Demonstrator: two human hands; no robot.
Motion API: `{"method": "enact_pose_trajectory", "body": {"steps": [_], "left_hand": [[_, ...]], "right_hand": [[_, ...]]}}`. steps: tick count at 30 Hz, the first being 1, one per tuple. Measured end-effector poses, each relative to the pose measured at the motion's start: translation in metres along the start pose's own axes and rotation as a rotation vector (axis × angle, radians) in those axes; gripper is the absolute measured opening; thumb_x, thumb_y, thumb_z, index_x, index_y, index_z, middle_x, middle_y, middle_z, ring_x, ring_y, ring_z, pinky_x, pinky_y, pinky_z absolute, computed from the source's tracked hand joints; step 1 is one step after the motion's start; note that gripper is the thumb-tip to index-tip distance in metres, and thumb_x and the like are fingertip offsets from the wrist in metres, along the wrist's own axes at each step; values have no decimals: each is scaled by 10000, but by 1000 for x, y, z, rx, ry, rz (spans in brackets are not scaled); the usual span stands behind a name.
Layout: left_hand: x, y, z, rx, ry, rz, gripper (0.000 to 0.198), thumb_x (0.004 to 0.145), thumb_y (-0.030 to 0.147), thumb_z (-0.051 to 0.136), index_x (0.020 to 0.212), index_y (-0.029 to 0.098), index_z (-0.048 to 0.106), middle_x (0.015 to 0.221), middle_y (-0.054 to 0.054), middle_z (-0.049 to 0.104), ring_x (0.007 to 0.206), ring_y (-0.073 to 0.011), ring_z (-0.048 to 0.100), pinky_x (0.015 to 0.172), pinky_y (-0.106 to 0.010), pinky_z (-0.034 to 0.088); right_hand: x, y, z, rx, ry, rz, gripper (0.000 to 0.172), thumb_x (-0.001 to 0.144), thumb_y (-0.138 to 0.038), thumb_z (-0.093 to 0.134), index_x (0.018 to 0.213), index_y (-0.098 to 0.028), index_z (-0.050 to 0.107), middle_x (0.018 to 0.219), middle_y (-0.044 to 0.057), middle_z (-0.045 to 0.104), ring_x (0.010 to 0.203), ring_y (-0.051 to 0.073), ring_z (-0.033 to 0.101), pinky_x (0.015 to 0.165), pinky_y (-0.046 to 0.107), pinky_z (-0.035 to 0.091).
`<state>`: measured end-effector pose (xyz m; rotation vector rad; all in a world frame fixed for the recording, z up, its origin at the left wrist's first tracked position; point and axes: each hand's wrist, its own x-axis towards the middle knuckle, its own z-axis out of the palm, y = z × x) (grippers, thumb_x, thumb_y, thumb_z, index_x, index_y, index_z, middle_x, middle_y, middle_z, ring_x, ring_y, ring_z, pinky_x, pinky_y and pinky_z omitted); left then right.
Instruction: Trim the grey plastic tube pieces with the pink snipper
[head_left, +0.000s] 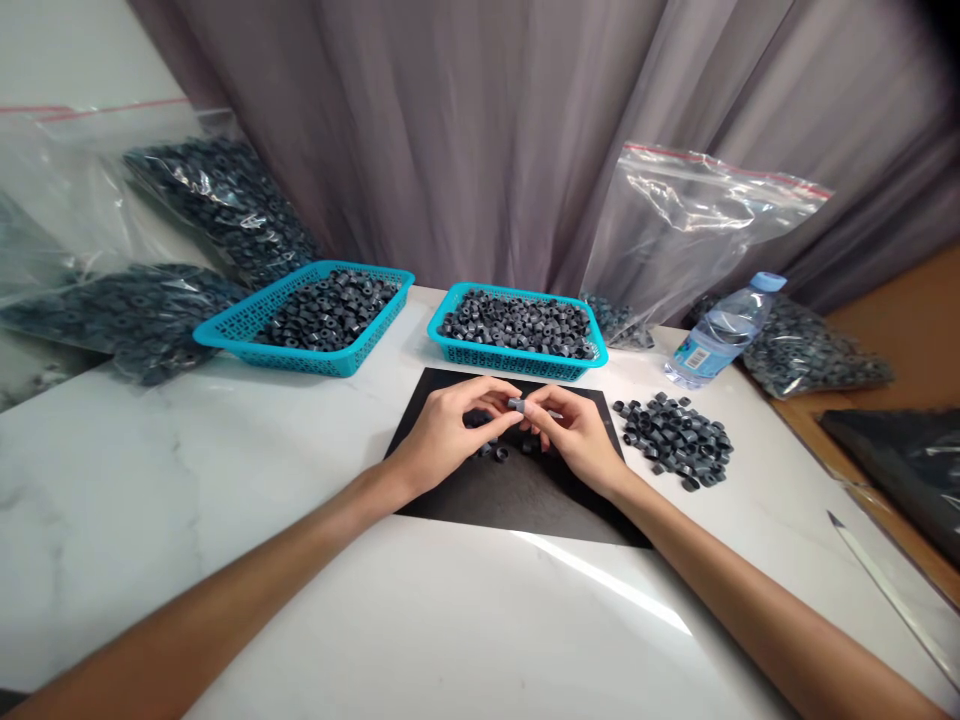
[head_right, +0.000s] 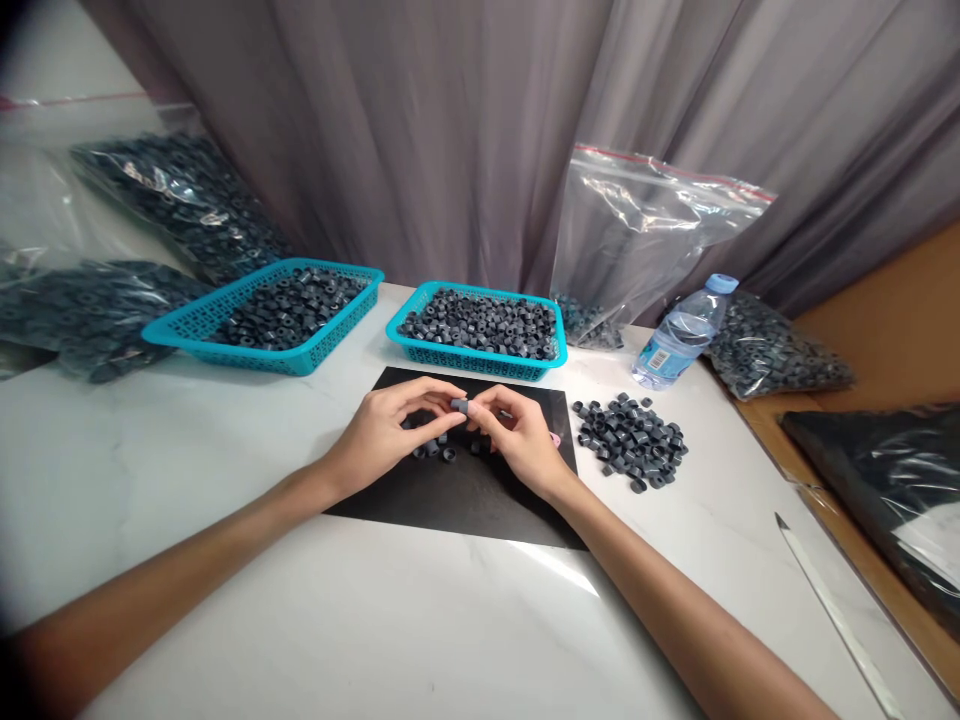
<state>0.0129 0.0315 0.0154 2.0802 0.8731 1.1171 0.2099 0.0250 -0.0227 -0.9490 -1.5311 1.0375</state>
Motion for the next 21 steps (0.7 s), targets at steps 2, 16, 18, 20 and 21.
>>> {"method": "enact_pose_trajectory", "body": {"steps": [2,16,18,20,21], "left_hand": [[0,0,0,38,1,14,148,894,237,702,1037,201,722,958,-27,785,832,-166,743,806,-280,617],[3,-9,-4,69,21,8,122,889,225,691,1005,198,719,982,-29,762,850,-162,723,776,-265,600],[3,-9,-4,56,27,-16,128,884,247,700,998,192,715,977,-32,766,863,-170,732,774,-267,605],[4,-10,-4,49,26,-28,131,870,251,716,986,190,712,964,-29,768,859,-171,735,780,-268,607],[4,-10,-4,45,25,-31,133,862,249,725,980,189,711,956,-27,768,855,-170,735,782,-269,607]], "right_hand": [[0,0,0,-9,0,-1,371,857,-547,713,853,-179,670,737,4,632,558,95,520,483,212,447],[-14,-9,9,-659,30,-186,99,874,-237,541,855,-207,634,656,-4,614,557,131,525,557,264,344],[-18,-10,14,-933,36,-253,90,858,-249,548,864,-205,627,606,9,612,525,151,526,544,287,269],[-19,-9,18,-1097,32,-241,141,878,-293,545,947,-197,621,616,34,639,522,178,542,531,298,205],[-18,-9,18,-1132,22,-208,160,892,-309,539,980,-195,610,629,40,651,521,185,547,525,298,180]]}}
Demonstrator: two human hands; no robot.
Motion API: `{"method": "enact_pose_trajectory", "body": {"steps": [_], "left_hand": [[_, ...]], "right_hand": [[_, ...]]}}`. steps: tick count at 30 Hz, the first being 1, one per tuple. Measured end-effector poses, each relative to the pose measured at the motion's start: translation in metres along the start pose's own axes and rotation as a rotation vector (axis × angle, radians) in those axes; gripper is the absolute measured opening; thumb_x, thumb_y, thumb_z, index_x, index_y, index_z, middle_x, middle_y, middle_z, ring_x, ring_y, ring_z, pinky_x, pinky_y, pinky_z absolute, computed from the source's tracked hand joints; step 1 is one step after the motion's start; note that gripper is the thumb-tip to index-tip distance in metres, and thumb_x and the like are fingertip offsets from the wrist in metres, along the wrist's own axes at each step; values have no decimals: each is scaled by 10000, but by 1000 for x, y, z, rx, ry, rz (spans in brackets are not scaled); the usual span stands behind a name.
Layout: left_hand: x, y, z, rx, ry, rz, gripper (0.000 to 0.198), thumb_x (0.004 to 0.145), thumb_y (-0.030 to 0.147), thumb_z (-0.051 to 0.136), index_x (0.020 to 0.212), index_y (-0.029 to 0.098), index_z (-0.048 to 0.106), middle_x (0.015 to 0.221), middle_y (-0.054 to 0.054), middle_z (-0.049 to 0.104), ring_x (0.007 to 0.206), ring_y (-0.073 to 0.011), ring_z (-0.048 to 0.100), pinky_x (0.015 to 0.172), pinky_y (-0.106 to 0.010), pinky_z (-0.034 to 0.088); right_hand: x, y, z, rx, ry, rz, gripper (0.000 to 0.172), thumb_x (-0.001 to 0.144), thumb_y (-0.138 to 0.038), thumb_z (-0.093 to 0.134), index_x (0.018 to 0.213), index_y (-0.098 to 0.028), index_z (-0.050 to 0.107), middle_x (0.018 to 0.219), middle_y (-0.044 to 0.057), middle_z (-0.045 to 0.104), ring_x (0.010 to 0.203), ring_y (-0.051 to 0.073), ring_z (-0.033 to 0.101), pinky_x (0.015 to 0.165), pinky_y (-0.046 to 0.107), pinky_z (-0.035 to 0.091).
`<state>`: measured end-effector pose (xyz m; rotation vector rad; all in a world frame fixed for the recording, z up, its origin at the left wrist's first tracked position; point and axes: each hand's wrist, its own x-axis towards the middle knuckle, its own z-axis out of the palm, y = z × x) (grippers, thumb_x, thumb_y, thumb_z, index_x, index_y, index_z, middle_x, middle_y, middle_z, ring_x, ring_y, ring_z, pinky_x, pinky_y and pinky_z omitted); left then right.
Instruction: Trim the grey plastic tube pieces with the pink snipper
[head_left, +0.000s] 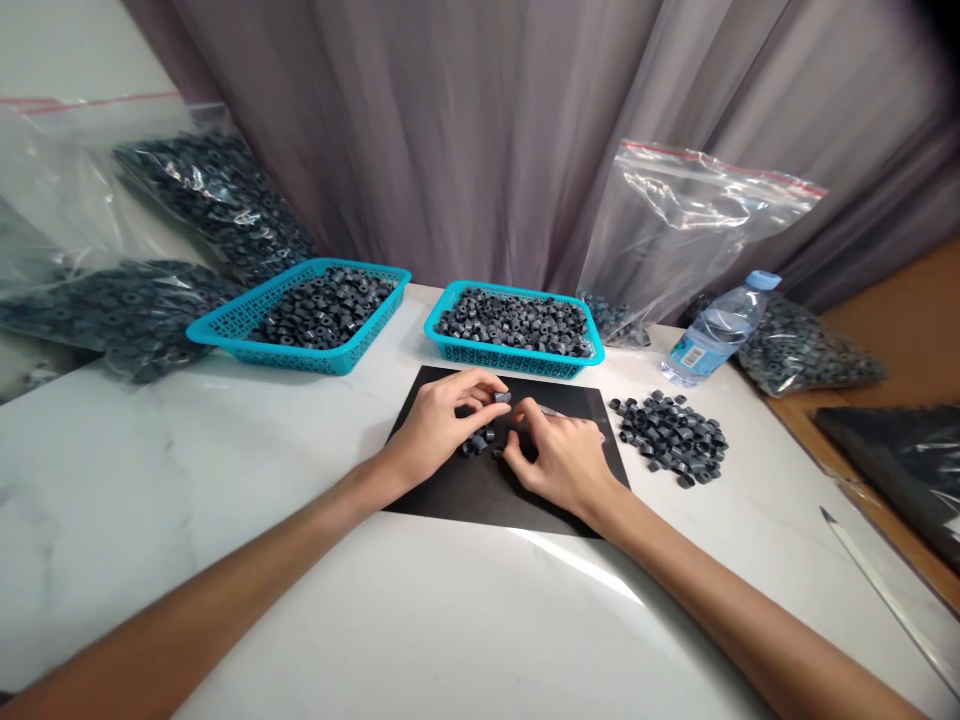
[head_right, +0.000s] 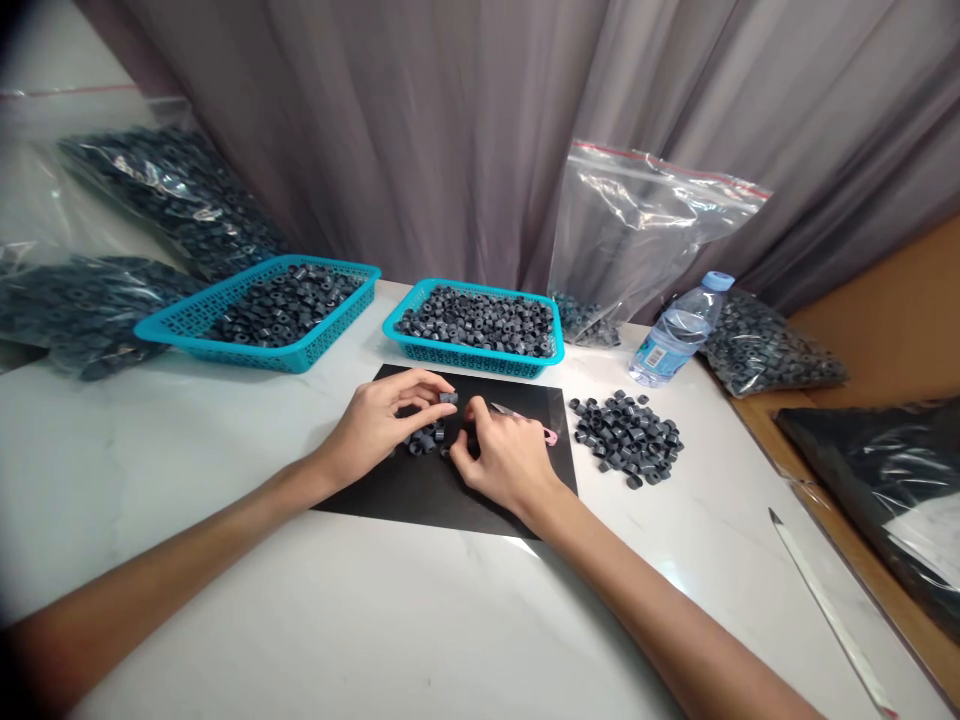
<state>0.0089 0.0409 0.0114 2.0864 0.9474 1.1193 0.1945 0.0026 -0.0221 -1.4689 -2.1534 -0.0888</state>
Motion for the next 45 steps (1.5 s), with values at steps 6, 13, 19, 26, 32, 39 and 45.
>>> {"method": "enact_pose_trajectory", "body": {"steps": [6,13,19,26,32,39,45], "left_hand": [[-1,-3,1,-7,-10,-23,130,844,227,748,960,190,700,942,-16,758,861,-161,729,794,-259,596],[-1,-1,1,-72,-43,-63,107,851,229,743,936,193,687,909,1,743,854,-149,723,819,-254,586],[-2,4,2,-143,-62,-125,126,838,251,760,907,189,674,878,5,727,840,-151,714,828,-266,581],[1,3,0,-380,-103,-251,243,795,284,809,960,169,672,890,-9,727,865,-165,729,842,-273,575],[2,1,-1,-433,-112,-309,263,792,284,811,1003,159,716,907,-40,753,897,-185,726,856,-298,575],[-1,-2,0,-367,-146,-170,236,862,271,752,1078,183,719,1019,-44,755,968,-184,717,925,-298,557],[-4,10,-2,24,-104,44,165,923,209,675,1072,224,743,981,-18,721,826,-145,665,795,-255,533]], "right_hand": [[5,6,1,151,-77,23,74,956,-242,482,937,-204,543,697,10,628,547,151,535,513,270,209],[4,14,1,649,25,20,245,1028,-381,476,1192,-216,552,702,-32,567,591,134,529,584,242,388],[4,15,2,640,40,12,196,1028,-367,495,1125,-230,596,725,-25,586,602,128,538,603,251,394],[8,13,-2,899,21,81,233,1015,-426,518,992,-201,571,743,-8,577,667,136,563,627,252,424],[8,12,-4,930,-2,94,245,1011,-446,525,1001,-203,559,739,-15,563,661,134,539,633,259,410],[7,11,-4,922,-1,96,238,1011,-447,524,992,-211,553,737,-17,558,665,137,542,632,261,409],[6,13,0,942,8,100,250,1000,-463,537,975,-215,554,735,-15,564,665,141,550,627,261,419]]}}
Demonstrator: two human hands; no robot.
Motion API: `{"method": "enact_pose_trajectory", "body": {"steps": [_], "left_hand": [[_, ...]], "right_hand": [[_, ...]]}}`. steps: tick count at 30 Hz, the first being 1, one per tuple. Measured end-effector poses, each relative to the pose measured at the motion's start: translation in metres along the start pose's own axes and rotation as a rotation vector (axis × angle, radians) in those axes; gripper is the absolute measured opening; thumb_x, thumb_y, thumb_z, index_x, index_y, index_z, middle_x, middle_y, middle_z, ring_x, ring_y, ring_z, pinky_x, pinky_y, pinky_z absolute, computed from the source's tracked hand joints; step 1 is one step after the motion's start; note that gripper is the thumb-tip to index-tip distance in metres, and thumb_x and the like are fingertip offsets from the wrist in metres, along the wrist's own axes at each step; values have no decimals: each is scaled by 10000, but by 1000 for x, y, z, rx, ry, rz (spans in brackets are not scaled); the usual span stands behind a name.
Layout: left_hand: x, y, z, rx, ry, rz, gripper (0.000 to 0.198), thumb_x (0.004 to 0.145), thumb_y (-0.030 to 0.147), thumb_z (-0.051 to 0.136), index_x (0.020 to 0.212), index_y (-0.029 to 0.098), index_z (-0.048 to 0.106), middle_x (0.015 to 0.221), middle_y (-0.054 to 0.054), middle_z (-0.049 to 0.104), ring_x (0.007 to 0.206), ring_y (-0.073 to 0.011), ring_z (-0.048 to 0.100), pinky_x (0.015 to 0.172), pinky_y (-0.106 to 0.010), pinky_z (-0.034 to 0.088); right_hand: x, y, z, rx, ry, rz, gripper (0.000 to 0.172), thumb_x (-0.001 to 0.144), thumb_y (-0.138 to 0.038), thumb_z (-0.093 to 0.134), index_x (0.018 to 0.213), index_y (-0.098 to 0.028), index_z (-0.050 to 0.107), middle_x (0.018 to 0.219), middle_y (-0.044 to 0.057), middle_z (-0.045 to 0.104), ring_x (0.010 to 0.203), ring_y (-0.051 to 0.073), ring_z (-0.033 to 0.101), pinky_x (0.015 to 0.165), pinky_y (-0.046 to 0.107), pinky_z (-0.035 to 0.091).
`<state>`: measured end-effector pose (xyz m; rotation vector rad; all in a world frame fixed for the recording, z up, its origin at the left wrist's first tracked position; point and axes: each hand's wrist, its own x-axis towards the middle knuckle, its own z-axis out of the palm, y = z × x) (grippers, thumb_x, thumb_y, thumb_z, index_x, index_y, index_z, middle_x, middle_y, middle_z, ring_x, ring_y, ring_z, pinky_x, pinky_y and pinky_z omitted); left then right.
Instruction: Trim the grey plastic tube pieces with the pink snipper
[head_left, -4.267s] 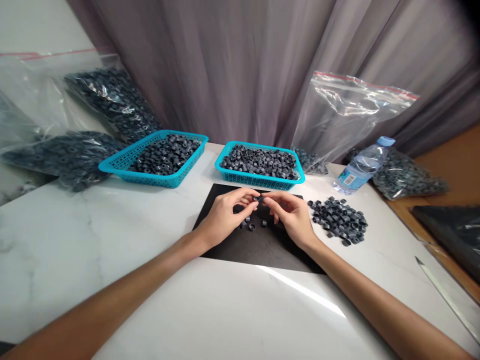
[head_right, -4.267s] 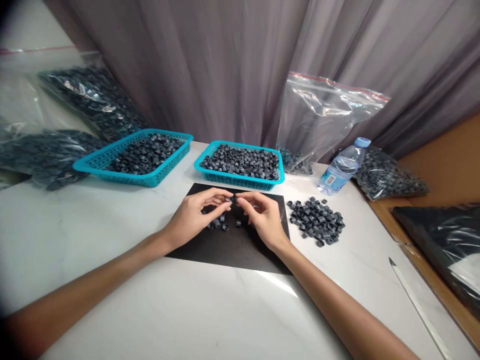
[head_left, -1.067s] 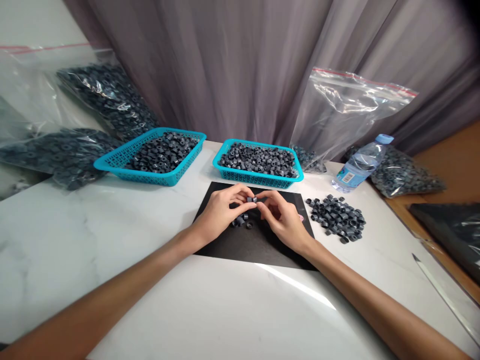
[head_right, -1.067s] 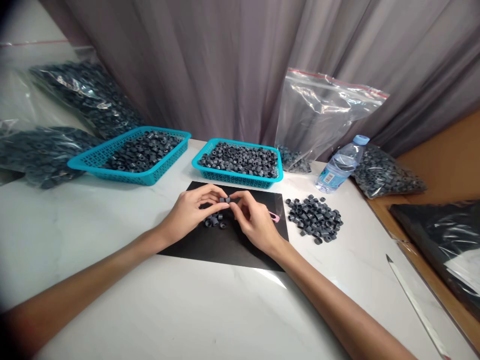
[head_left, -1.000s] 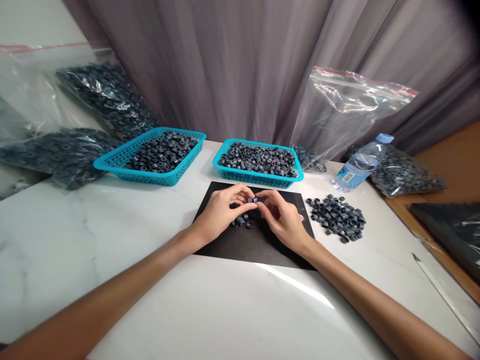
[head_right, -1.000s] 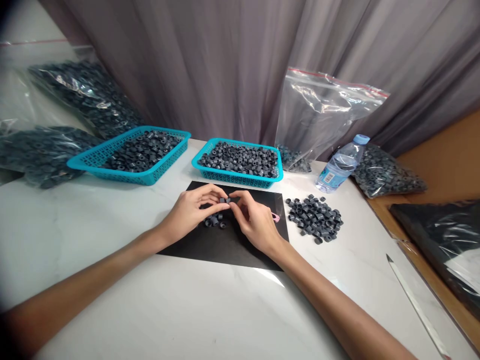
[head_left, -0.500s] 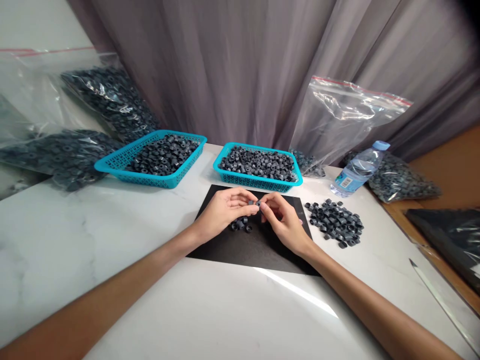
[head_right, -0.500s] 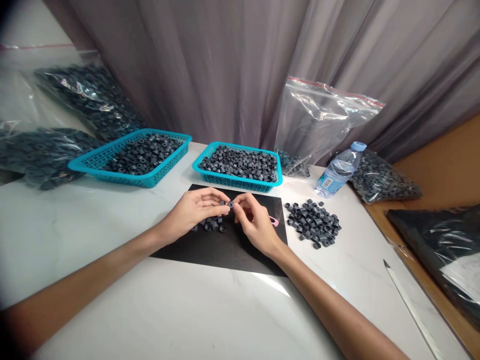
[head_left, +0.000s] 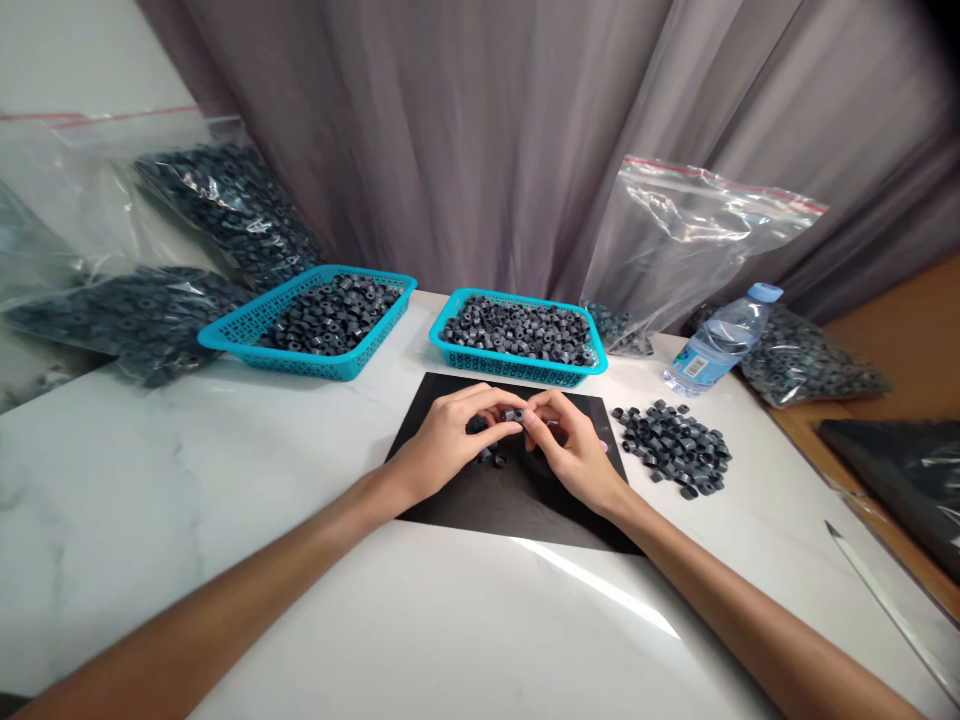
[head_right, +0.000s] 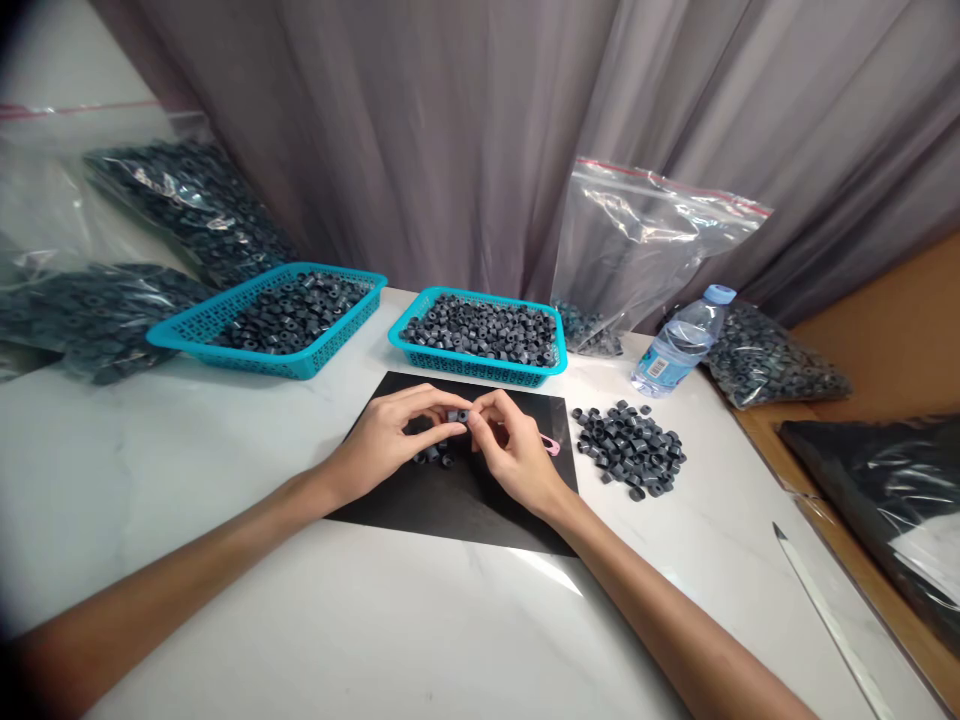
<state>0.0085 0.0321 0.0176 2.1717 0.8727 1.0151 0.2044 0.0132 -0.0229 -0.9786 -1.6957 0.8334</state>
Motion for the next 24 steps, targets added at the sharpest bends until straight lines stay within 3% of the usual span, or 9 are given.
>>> {"method": "enact_pose_trajectory", "body": {"steps": [5,11,17,24], "left_hand": [[-2,-1,1,94,22,43,157,928,215,671,1070,233,734,937,-7,700,787,-145,642,778,-258,519],[-3,-2,0,124,29,16,154,922,295,684,1061,236,714,957,-10,704,786,-159,635,802,-273,510],[-6,-2,-1,168,7,-18,157,934,328,662,1064,247,699,932,-6,686,772,-166,620,788,-280,503],[-5,-1,1,161,32,-62,137,919,343,679,1002,233,686,888,8,686,737,-152,604,734,-264,492]], "right_hand": [[0,-2,0,-25,2,-8,253,1002,-460,538,968,-211,566,738,-14,566,669,133,547,628,256,421],[2,-5,0,-36,105,2,270,1011,-462,519,927,-210,572,784,1,572,714,144,547,674,265,446],[2,-3,-2,-42,126,12,292,963,-488,598,924,-201,641,869,31,624,738,154,551,690,270,484],[0,-5,-3,-39,105,-9,293,1024,-428,505,1108,-227,701,1124,70,686,1018,203,643,850,304,507]]}}
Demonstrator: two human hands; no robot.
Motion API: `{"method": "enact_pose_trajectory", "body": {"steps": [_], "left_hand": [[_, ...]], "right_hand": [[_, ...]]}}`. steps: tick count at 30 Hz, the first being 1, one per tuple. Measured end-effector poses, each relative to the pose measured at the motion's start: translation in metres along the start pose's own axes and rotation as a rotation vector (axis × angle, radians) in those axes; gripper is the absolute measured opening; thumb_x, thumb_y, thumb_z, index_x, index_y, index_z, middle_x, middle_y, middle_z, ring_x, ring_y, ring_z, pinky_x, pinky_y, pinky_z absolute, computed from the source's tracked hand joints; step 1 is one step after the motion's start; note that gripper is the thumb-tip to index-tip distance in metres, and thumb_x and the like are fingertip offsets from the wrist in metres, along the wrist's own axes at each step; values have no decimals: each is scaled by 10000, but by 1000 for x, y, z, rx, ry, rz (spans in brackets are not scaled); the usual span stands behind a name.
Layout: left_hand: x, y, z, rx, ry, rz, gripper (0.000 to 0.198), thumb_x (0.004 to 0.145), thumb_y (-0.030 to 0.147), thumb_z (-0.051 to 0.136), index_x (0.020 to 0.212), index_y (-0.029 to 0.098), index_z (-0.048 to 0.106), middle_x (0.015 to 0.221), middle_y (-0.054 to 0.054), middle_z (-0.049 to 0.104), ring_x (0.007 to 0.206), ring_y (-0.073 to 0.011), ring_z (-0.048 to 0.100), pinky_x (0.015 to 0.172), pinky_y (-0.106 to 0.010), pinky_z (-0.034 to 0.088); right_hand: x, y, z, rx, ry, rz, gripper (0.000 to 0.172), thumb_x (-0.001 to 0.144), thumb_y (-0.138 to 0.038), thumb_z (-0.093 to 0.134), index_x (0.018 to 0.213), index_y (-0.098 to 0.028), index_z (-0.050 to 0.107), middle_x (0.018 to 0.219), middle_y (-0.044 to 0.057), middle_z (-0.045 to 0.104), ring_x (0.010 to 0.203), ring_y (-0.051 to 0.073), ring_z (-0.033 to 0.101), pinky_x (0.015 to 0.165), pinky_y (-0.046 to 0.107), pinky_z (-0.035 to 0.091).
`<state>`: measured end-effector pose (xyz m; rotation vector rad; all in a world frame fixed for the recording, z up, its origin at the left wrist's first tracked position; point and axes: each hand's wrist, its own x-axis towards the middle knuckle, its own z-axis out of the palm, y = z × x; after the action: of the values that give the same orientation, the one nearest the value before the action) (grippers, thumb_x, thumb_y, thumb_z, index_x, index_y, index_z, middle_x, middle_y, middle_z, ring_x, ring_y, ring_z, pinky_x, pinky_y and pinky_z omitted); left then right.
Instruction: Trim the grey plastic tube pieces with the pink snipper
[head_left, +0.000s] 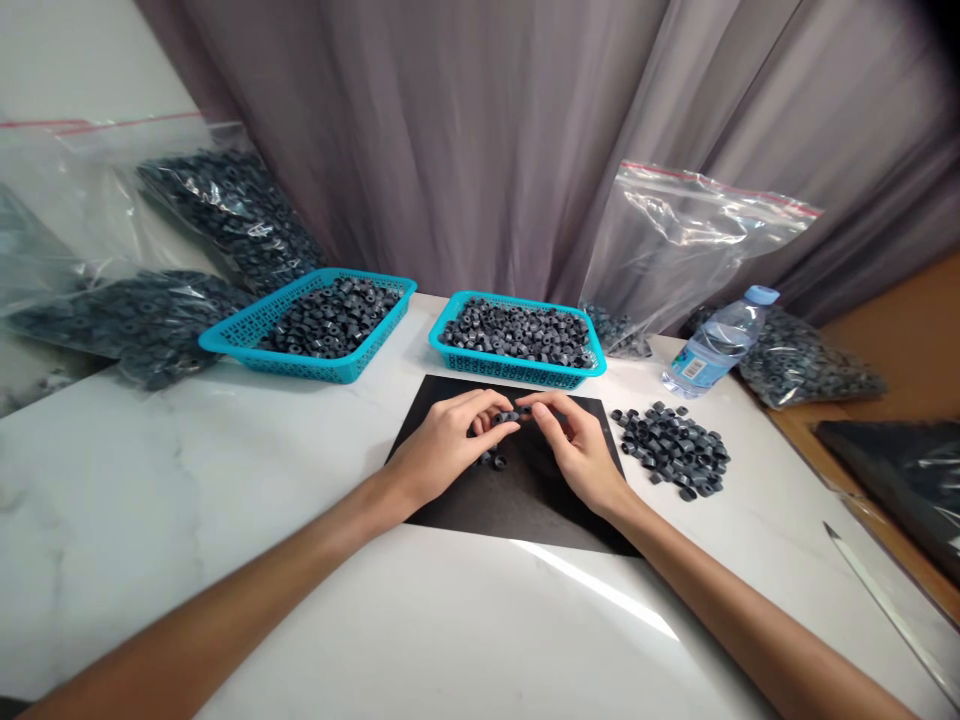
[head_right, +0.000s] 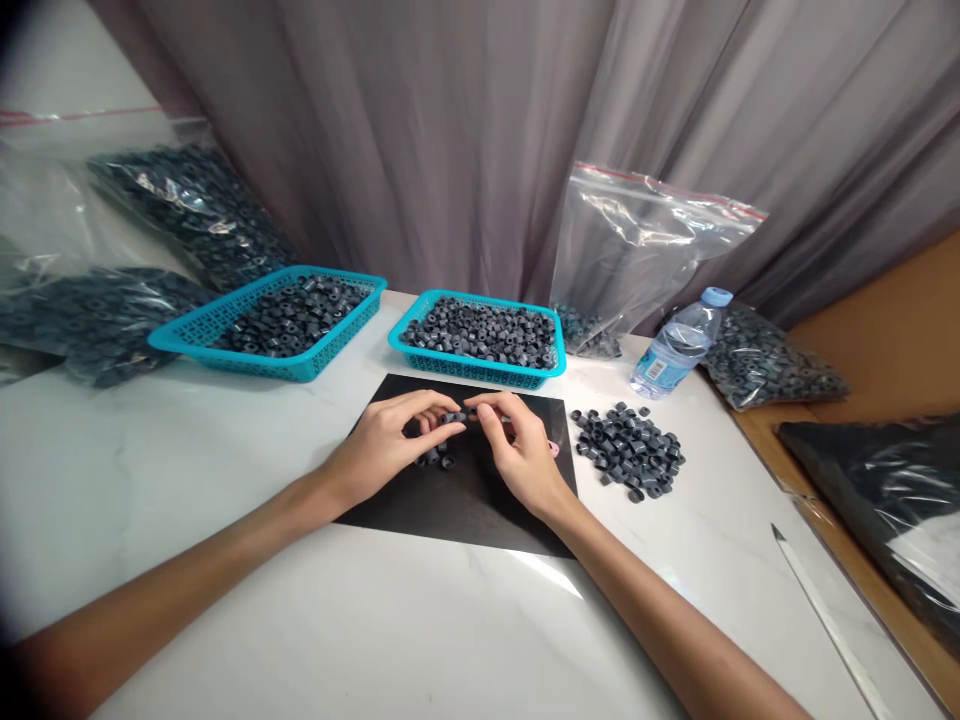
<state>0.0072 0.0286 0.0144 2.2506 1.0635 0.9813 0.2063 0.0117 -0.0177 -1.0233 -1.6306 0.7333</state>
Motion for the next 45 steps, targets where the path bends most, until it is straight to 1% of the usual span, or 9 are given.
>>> {"method": "enact_pose_trajectory", "body": {"steps": [5,12,17,20,22,26,31,39,45], "left_hand": [[0,4,1,-14,38,3,98,925,298,667,997,231,676,866,14,672,751,-146,611,730,-257,498],[1,6,3,-68,51,-61,142,927,358,664,979,228,691,831,8,685,756,-157,632,721,-276,493],[5,7,4,-584,-22,-318,222,920,385,659,1015,184,652,934,-52,739,857,-190,708,727,-284,527],[5,9,5,-896,-50,-511,160,927,313,655,999,171,648,984,-68,743,956,-190,713,815,-284,520],[4,11,6,-1038,-60,-572,80,916,236,657,962,171,666,972,-53,732,977,-180,711,877,-284,512],[4,19,6,-1211,-84,-658,114,882,97,591,880,162,685,943,-60,716,930,-160,693,902,-271,524],[7,25,4,-1282,-96,-818,198,902,132,496,766,169,636,881,-93,690,836,-174,661,822,-290,558],[8,23,4,-1326,-74,-830,241,970,207,535,790,152,685,872,-70,683,770,-134,627,767,-255,536],[4,19,2,-1181,-163,-654,131,872,123,672,776,127,761,849,-47,686,847,-130,625,867,-254,507]], "right_hand": [[-1,0,0,-19,-8,-15,268,1013,-410,532,1119,-235,704,1093,66,689,978,200,640,802,304,517],[0,1,1,19,23,-11,235,993,-402,570,1124,-229,660,1086,61,673,950,190,630,761,292,529],[-2,0,1,-100,110,-89,183,1008,-343,555,1108,-228,656,1062,66,684,921,192,632,753,310,518],[-4,-2,2,-249,152,-222,146,1011,-263,547,1092,-237,666,1007,60,690,885,197,613,714,321,502],[-6,-4,3,-317,128,-319,158,1010,-218,538,1109,-248,659,1018,61,695,920,209,611,725,337,503],[-7,-1,4,-426,95,-427,190,1008,-197,539,1147,-265,649,1062,69,688,938,219,610,747,367,518],[-8,4,5,-487,91,-434,172,1003,-223,560,1142,-264,652,1039,71,689,916,220,617,660,349,521],[-9,3,5,-451,103,-480,208,983,-184,590,1172,-271,586,1022,43,717,870,216,626,703,369,512],[-9,3,5,-475,122,-492,194,968,-159,599,1128,-265,582,1013,44,691,865,210,617,676,355,494]]}}
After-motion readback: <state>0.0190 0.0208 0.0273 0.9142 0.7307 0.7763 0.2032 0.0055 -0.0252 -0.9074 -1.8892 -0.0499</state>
